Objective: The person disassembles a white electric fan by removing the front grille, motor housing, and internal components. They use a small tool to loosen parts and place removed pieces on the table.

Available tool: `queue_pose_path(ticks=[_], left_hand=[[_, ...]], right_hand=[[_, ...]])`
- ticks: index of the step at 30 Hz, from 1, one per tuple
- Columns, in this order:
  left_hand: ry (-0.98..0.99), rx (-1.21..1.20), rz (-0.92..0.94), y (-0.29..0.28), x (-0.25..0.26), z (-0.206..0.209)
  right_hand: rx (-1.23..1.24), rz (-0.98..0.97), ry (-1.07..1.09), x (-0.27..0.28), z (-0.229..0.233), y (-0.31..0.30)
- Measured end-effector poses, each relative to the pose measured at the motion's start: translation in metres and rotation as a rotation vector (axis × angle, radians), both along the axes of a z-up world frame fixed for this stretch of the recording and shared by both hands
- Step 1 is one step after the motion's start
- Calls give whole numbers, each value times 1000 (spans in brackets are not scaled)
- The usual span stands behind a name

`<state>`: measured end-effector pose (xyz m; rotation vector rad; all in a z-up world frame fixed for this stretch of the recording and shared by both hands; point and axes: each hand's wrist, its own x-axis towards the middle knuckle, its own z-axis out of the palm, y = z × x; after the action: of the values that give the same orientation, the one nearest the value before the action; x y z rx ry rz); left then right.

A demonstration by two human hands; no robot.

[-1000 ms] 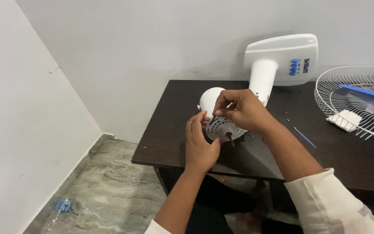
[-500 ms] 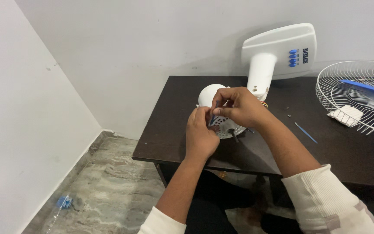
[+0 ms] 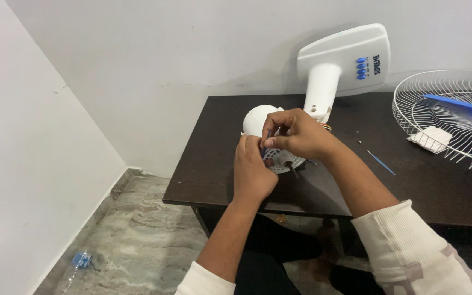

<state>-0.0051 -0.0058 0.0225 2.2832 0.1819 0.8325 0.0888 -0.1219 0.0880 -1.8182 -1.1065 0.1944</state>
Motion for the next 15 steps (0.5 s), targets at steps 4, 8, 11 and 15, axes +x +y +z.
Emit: queue_pose_path(ticks=[4, 8, 11, 15], left_hand=[[-53, 29, 0, -1, 0, -6], [-24, 40, 11, -3, -1, -5], [-89, 37, -15, -3, -3, -4], [-104, -5, -15, -3, 0, -5]], right_hand=[[-18, 33, 27, 0, 2, -6], [-48, -24, -48, -5, 4, -8], [-21, -86, -97, -8, 1, -13], [199, -161, -123, -6, -17, -21]])
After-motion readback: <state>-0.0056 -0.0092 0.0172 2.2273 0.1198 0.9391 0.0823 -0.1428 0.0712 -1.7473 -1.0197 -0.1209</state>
